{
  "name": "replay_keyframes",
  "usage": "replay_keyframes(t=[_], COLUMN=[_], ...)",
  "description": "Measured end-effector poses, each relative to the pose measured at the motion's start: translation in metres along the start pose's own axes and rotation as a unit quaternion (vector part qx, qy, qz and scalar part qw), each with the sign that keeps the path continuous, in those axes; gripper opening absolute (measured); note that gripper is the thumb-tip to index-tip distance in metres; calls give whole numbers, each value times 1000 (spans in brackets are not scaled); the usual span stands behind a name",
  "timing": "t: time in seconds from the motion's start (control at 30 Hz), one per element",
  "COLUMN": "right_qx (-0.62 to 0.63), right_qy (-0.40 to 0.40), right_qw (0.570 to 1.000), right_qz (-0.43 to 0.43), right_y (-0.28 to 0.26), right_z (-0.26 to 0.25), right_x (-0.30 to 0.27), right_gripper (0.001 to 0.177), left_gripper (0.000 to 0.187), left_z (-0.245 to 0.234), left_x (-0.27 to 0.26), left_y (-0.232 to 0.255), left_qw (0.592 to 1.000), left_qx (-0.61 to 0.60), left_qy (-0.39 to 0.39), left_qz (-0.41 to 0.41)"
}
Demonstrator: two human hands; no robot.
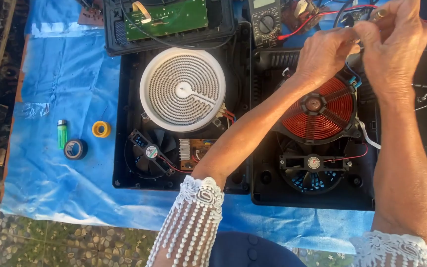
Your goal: The person uses a screwdriver to tighten screws on a red fan attached to a heatsink inside an open electronic device. They then connect a multimeter probe to a wire on the fan assembly to test the connection.
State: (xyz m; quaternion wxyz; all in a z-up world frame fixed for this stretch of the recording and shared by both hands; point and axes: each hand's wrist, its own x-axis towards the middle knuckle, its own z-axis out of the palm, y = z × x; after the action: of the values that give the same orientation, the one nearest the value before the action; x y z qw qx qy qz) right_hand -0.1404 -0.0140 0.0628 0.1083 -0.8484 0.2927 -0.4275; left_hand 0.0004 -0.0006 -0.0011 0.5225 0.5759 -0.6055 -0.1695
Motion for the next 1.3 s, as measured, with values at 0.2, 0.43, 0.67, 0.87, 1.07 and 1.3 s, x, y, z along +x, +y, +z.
replay_keyframes(t=[0.2, 0.43, 0.67, 0.87, 1.07, 1.3], right_qx=[178, 0, 9, 198, 127, 181], right_qy=[-120, 5, 35, -97, -48, -23], right_qw=[975, 999, 999, 975, 991, 981], right_qz=[61, -33, -12, 40, 17, 61], right_y=[-9, 16, 14, -7, 16, 10], right_z=[-27, 3, -2, -12, 13, -6], right_x=[6, -4, -10, 5, -9, -6], right_gripper=[25, 20, 25, 40, 25, 19], left_gripper=[13, 21, 10, 5, 7, 13], left_z=[-10, -6, -1, 13, 4, -12], left_x=[5, -5, -3, 1, -13, -6], left_y=[7, 8, 9, -24, -21, 5], left_qw=[1000, 995, 998, 993, 990, 990], left_qx=[-27, -89, -41, -84, -137, -122], left_qy=[-11, 36, 34, 46, 11, 6], left_qz=[5, -8, 37, 68, 44, 71])
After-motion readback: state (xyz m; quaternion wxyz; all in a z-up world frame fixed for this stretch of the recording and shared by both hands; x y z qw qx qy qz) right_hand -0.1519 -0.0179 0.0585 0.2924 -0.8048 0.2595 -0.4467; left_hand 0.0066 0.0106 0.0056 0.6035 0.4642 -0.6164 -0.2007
